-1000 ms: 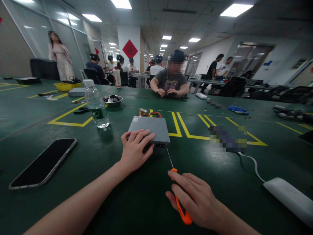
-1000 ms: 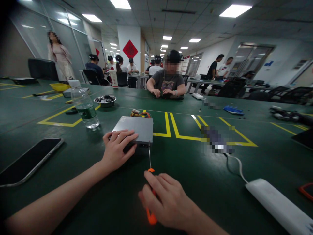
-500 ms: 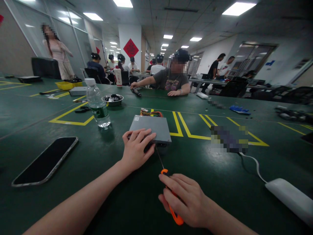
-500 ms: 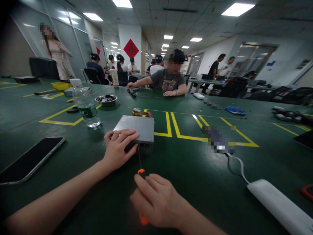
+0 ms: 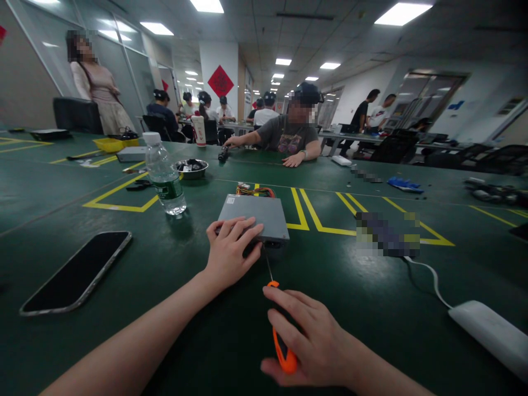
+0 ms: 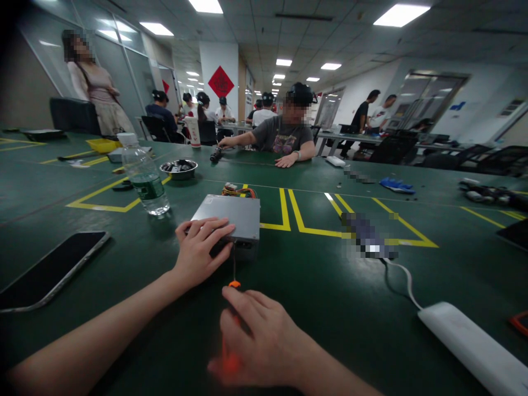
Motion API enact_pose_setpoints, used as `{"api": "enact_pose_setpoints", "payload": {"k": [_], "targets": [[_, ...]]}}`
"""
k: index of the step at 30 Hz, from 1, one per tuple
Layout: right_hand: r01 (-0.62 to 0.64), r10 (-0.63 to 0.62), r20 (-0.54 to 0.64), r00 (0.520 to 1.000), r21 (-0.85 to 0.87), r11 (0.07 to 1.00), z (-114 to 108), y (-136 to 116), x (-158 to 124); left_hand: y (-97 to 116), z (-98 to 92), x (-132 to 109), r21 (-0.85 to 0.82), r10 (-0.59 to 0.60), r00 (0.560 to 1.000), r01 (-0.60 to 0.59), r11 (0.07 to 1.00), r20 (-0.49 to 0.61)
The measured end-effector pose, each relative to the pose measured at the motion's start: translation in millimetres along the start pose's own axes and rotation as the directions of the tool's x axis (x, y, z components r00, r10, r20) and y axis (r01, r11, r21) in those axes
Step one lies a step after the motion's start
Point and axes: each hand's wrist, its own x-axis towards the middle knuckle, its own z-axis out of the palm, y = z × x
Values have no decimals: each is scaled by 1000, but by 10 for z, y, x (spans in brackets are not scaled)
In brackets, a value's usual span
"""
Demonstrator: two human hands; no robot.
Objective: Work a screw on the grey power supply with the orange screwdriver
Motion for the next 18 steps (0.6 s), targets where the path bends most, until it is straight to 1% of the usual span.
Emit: {"api": "enact_pose_setpoints", "payload": {"k": [3, 5, 8, 10, 12, 14, 18], "targets": [[34, -32, 96, 995, -18, 999, -27, -35, 17, -6, 0, -4, -2, 0, 1000, 0, 1000, 3], [54, -48, 111, 993, -49, 997, -37, -55, 14, -7, -2, -7, -4, 0, 1000, 0, 1000, 6], [63, -62, 32, 998, -47, 997, -24, -66, -22, -2, -9, -8, -4, -4, 1000, 4, 1000, 10], [15, -15, -21, 1000, -13, 1000, -2, -68, -52, 4, -16, -4, -1, -2, 1000, 2, 1000, 18], [-52, 53, -45, 998, 23, 998, 12, -76, -64, 6, -23, 3, 2, 13, 1000, -13, 1000, 27], [-70, 71, -13, 997, 46, 996, 6, -92, -43, 2, -26, 10, 2, 36, 999, -36, 999, 34], [9, -11, 88, 996, 28, 1000, -48, -133, 55, -14, -16, 16, 4, 71, 996, -71, 997, 56]]}}
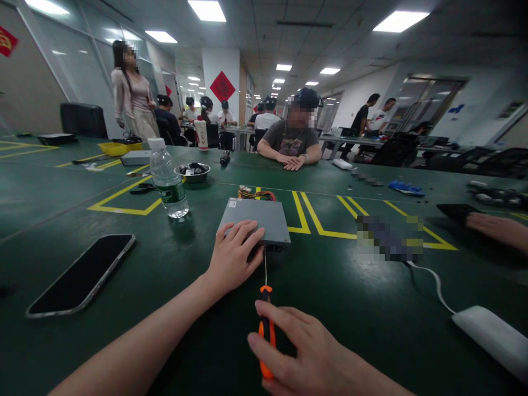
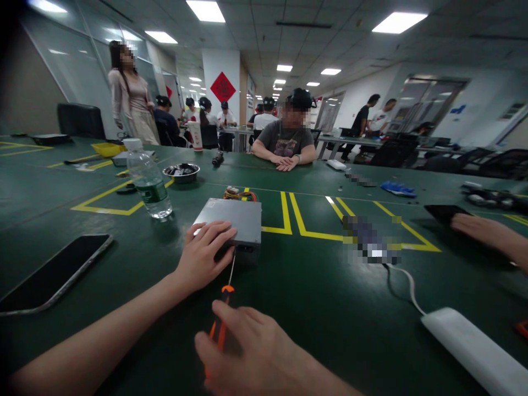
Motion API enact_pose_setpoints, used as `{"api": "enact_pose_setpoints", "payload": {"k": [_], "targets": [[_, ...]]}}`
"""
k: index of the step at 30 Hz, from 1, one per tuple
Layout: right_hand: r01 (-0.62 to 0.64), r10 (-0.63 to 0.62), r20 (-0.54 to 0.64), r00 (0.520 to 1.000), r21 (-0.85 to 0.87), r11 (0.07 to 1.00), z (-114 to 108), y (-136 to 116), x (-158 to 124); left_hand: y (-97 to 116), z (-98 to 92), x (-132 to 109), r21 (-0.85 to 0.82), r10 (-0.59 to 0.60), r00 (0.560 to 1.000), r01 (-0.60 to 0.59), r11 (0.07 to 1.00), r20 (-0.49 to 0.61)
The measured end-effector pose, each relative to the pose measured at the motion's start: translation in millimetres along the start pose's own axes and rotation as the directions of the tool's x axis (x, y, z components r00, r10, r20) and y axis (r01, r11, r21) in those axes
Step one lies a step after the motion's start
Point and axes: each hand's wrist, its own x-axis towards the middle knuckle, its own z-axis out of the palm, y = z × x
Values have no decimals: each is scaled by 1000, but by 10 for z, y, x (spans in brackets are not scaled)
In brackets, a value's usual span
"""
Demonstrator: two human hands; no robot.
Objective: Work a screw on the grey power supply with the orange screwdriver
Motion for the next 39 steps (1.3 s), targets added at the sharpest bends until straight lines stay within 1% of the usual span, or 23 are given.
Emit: {"api": "enact_pose_setpoints", "payload": {"k": [2, 5, 7, 9, 12, 15, 18, 22, 24, 26, 28, 30, 33, 36, 37, 39], "targets": [[21, -21, -2, 1000, -26, 999, -14, -13, 24, -2, 7, -2, 4, -4, 1000, 4, 1000, 4], [41, -42, -57, 997, -32, 999, 12, -15, 1, 2, 13, -7, 3, -23, 1000, 23, 1000, -2], [32, -34, -102, 994, -22, 999, 38, -10, -32, 6, 14, -8, -2, -30, 1000, 30, 1000, -5], [8, -8, -123, 992, 4, 1000, 45, -4, -50, 8, 13, -8, -6, -35, 999, 35, 999, -6], [-1, 3, -67, 998, 31, 1000, 12, -5, -31, 7, 12, -5, -7, -38, 999, 38, 999, -1], [23, -23, -34, 999, -8, 1000, -18, -17, 0, 5, 12, -5, -10, -41, 999, 41, 999, 7], [29, -30, -77, 997, -23, 999, 7, -29, -24, 4, 14, -5, -9, -41, 999, 41, 999, 11], [-14, 12, -125, 992, -14, 1000, 60, -30, -92, -2, 22, -9, -2, -36, 999, 36, 999, 8], [-15, 14, -102, 995, -7, 1000, 50, -26, -86, -3, 25, -11, 1, -37, 999, 37, 999, 9], [1, -1, -42, 999, -6, 1000, 20, -25, -52, -1, 25, -12, 3, -41, 999, 41, 999, 13], [20, -20, -9, 1000, -17, 1000, -4, -29, -14, 3, 21, -11, 2, -42, 999, 42, 999, 20], [29, -30, -31, 999, -32, 999, -1, -37, 1, 8, 16, -7, -3, -41, 999, 41, 999, 20], [38, -41, -93, 995, -27, 999, 39, -39, -26, 10, 10, -2, -6, -39, 999, 39, 999, 19], [20, -21, -138, 990, -8, 1000, 51, -26, -49, 7, 10, -4, -10, -38, 999, 39, 999, 22], [15, -15, -131, 991, -1, 1000, 41, -23, -44, 6, 11, -6, -12, -39, 999, 40, 999, 22], [15, -15, -80, 997, 2, 1000, 9, -23, -17, 6, 12, -9, -11, -43, 999, 43, 999, 21]]}}
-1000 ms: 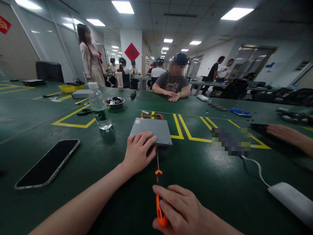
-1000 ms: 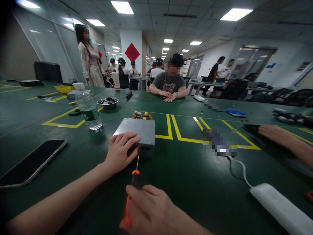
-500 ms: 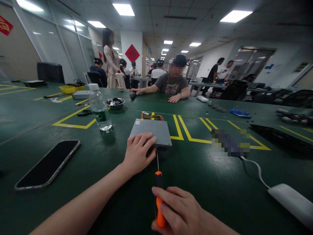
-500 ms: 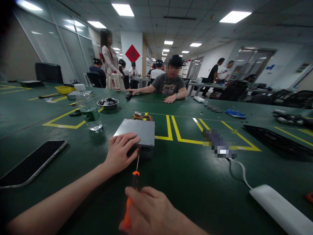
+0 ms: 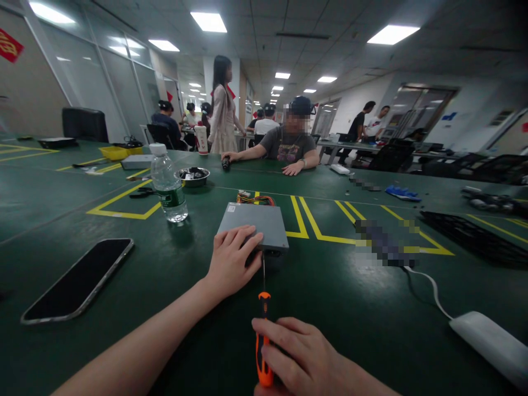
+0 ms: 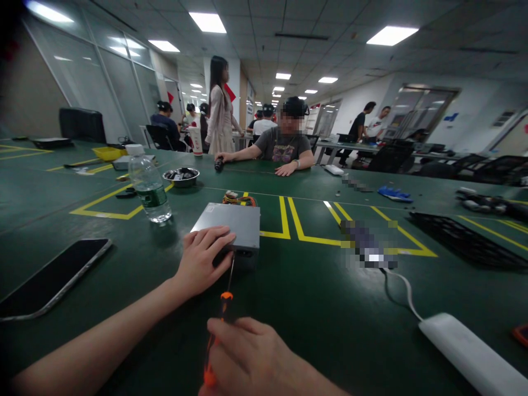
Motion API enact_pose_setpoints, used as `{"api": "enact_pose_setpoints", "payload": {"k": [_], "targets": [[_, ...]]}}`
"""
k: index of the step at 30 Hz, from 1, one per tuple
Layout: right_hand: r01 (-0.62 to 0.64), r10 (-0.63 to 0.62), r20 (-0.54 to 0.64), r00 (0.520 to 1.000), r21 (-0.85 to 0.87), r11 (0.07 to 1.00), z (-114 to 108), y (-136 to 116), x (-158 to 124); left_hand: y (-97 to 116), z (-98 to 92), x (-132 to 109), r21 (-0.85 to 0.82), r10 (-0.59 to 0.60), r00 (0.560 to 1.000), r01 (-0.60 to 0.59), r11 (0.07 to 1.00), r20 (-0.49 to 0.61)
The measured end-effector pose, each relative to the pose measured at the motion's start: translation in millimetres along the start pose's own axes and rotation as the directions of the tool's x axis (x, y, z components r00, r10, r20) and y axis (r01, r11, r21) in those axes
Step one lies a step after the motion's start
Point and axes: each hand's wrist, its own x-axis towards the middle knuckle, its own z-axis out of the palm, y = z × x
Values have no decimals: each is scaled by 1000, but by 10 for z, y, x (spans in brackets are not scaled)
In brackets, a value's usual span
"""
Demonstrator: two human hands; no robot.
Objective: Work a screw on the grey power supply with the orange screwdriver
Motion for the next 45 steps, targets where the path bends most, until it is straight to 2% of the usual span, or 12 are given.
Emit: {"api": "enact_pose_setpoints", "payload": {"k": [3, 10, 15, 18, 20, 24, 28, 35, 37, 41, 45], "targets": [[8, -7, 40, 999, -25, 1000, -30, -6, 47, 1, 1, -1, 5, 0, 1000, 0, 1000, -2], [22, -21, -58, 998, 7, 1000, 2, 36, -4, -7, 9, 1, 11, -3, 1000, 3, 1000, 4], [39, -38, 35, 999, -22, 999, 22, 44, 23, -15, 28, -8, 4, -3, 1000, 3, 1000, -6], [-12, 11, -51, 999, -22, 1000, 50, 33, 27, -16, 35, -8, 0, -5, 1000, 5, 1000, -7], [-91, 95, -92, 991, 40, 995, 48, 34, 7, -13, 32, -5, 1, -3, 1000, 3, 1000, -13], [-15, 15, -17, 1000, 6, 1000, 4, 48, -33, -7, 15, 2, 9, 4, 1000, -4, 1000, -16], [15, -14, 37, 999, -45, 999, -1, 43, -8, -2, 7, 3, 10, 0, 1000, 0, 1000, -14], [3, -5, -96, 995, -23, 1000, 5, 46, -21, 3, 7, 4, 8, -4, 1000, 4, 1000, -1], [6, -8, -81, 997, -24, 1000, -11, 46, -20, 3, 5, 4, 9, -1, 1000, 1, 1000, -5], [20, -19, 33, 999, -40, 999, -38, 37, 12, 2, 4, 6, 13, 6, 1000, -6, 1000, -26], [18, -20, -32, 999, -82, 996, -26, 35, 0, 4, 3, 9, 17, 6, 1000, -5, 1000, -15]]}}
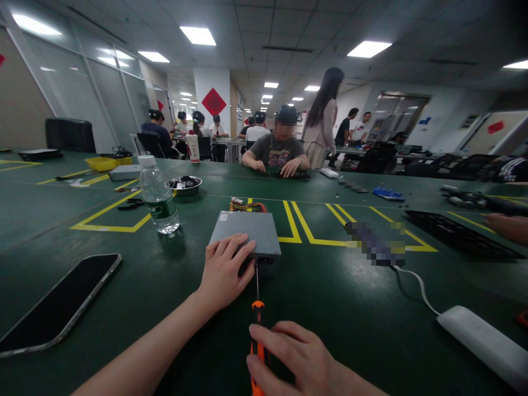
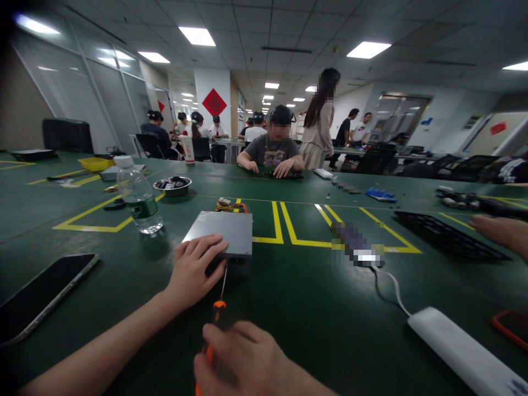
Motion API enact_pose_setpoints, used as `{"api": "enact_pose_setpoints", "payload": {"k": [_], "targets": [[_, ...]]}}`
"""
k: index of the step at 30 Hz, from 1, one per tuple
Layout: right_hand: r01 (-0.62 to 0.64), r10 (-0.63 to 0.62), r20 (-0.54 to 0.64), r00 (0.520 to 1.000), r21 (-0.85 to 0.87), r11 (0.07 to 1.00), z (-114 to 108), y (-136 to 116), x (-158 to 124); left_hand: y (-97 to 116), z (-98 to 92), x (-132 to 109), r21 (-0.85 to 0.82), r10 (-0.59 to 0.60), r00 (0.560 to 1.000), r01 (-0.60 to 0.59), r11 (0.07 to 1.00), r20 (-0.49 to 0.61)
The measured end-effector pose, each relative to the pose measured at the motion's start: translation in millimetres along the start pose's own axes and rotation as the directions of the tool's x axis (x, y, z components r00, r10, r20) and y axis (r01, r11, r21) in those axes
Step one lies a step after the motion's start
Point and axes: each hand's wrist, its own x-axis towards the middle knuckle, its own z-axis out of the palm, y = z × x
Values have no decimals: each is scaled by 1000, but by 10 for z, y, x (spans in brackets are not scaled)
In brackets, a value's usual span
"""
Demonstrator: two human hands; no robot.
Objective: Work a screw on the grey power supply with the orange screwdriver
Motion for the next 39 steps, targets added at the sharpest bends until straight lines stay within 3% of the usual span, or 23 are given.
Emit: {"api": "enact_pose_setpoints", "payload": {"k": [4, 10, 17, 23, 30, 35, 39], "targets": [[-26, 28, -57, 998, 31, 999, -9, 7, -19, -4, 4, -3, 10, -6, 1000, 6, 1000, 10], [-29, 27, 65, 998, 28, 999, -34, -13, 22, -6, 5, -3, 7, -4, 1000, 4, 1000, -2], [-36, 37, -23, 999, 22, 999, 26, 11, -107, 3, -3, -5, 3, -1, 1000, 1, 1000, 5], [-3, 1, 79, 997, 16, 1000, -7, 1, -12, -4, 3, -9, 4, -5, 1000, 5, 1000, 16], [-53, 55, -67, 996, 25, 998, -15, 0, -34, 1, -3, -2, 5, -4, 1000, 4, 1000, 10], [-24, 22, 78, 997, 20, 1000, -49, -4, 16, 7, -2, 3, -2, 0, 1000, 0, 1000, -8], [-42, 43, -38, 998, 27, 999, -24, 6, -28, 3, 0, 1, -2, 1, 1000, -1, 1000, -12]]}}
